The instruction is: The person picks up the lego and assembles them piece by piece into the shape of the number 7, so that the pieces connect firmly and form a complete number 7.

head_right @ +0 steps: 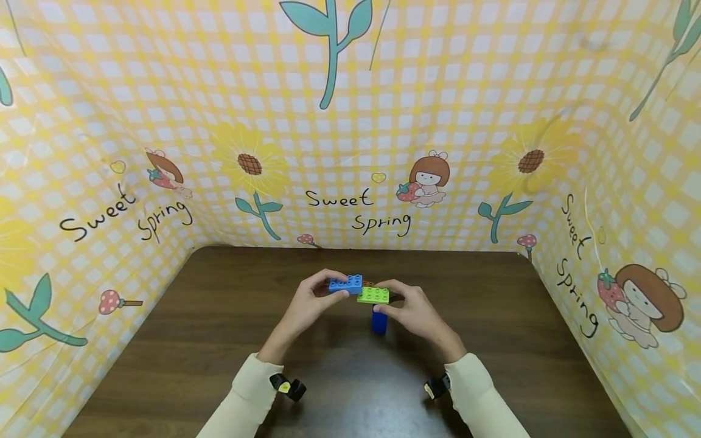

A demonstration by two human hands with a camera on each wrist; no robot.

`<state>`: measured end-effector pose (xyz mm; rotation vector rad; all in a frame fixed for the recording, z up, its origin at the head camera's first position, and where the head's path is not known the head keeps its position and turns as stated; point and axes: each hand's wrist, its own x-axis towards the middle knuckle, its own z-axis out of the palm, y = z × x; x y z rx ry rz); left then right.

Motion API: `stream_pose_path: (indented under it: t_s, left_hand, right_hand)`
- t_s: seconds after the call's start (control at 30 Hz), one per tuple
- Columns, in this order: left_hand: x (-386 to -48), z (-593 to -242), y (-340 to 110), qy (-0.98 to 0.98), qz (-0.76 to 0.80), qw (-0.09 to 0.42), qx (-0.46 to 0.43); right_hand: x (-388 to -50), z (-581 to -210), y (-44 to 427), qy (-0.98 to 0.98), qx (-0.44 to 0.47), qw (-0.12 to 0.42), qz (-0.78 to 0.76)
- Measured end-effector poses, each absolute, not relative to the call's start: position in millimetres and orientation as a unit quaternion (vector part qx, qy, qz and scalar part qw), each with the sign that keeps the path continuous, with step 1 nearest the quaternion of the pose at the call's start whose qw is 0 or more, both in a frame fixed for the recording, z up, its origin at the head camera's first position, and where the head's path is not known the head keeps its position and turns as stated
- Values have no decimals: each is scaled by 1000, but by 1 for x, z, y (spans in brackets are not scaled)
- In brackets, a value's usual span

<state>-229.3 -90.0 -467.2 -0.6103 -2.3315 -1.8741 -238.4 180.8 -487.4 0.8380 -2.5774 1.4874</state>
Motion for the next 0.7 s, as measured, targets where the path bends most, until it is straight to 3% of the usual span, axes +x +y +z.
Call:
stream_pose_path:
  t_s: [0.7]
  left_hand:
    - [-231,-475,-89,-772,-601,35,-206]
  right_hand:
    - [-241,-490,160,-829,266,11,491]
